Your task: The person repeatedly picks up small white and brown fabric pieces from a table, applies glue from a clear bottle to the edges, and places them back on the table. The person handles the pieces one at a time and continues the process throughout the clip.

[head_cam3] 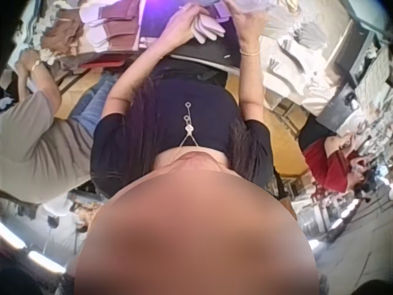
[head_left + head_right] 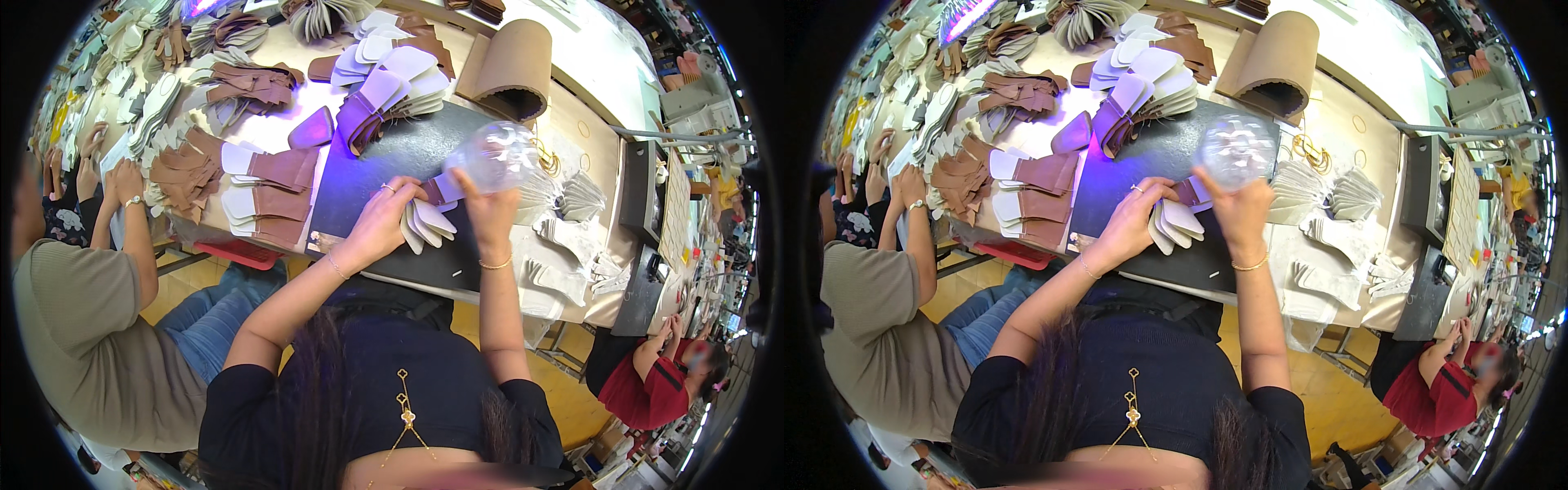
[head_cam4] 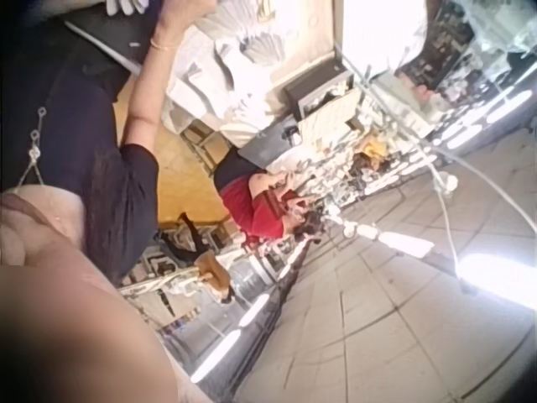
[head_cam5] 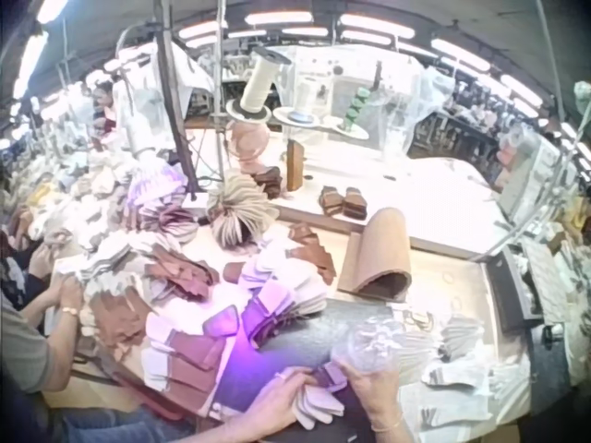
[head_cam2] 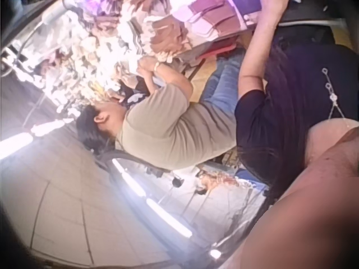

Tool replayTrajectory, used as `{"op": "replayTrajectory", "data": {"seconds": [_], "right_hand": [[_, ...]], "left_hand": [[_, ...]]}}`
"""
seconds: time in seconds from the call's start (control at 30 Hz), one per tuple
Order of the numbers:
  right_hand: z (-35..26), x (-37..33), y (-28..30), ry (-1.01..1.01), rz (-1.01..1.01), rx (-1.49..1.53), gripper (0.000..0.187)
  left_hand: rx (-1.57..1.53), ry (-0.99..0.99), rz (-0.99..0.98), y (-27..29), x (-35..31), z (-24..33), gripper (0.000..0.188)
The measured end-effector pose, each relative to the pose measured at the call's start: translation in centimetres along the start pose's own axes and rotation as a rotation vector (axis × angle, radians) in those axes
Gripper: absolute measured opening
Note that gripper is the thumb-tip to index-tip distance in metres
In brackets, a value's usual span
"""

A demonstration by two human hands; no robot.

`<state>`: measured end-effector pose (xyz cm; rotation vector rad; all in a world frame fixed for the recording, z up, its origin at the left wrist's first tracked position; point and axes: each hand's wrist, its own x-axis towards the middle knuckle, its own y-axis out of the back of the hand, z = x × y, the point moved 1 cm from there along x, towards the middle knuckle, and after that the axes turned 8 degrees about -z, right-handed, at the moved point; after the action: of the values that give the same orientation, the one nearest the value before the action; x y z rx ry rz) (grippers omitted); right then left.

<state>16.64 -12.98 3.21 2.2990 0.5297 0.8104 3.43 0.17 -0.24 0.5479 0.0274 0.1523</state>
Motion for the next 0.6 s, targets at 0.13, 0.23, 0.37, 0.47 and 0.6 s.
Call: {"op": "replayTrajectory", "data": {"seconds": [0.13, 0.23, 0.37, 0.47, 0.6], "right_hand": [[3.0, 0.3, 3.2, -0.095, 0.215, 0.124, 0.059], [4.3, -0.5, 4.9, -0.077, 0.343, 0.390, 0.067], [3.8, -1.8, 5.2, -0.259, 0.162, 0.958, 0.073], [2.9, -2.5, 3.6, -0.536, -0.185, 1.608, 0.080], [2.5, -3.9, -0.1, -0.682, -0.409, 2.068, 0.086]], "left_hand": [[-0.033, 0.046, 0.021, -0.3, -0.1, 0.2, 0.050], [-0.045, 0.084, 0.007, -0.3, -0.3, 0.3, 0.050], [-0.052, 0.034, -0.076, 0.2, -0.7, -0.1, 0.040], [-0.141, -0.023, -0.090, 0.6, -0.5, -0.5, 0.034], [-0.209, -0.057, -0.130, 1.3, -0.6, -0.7, 0.033]]}}
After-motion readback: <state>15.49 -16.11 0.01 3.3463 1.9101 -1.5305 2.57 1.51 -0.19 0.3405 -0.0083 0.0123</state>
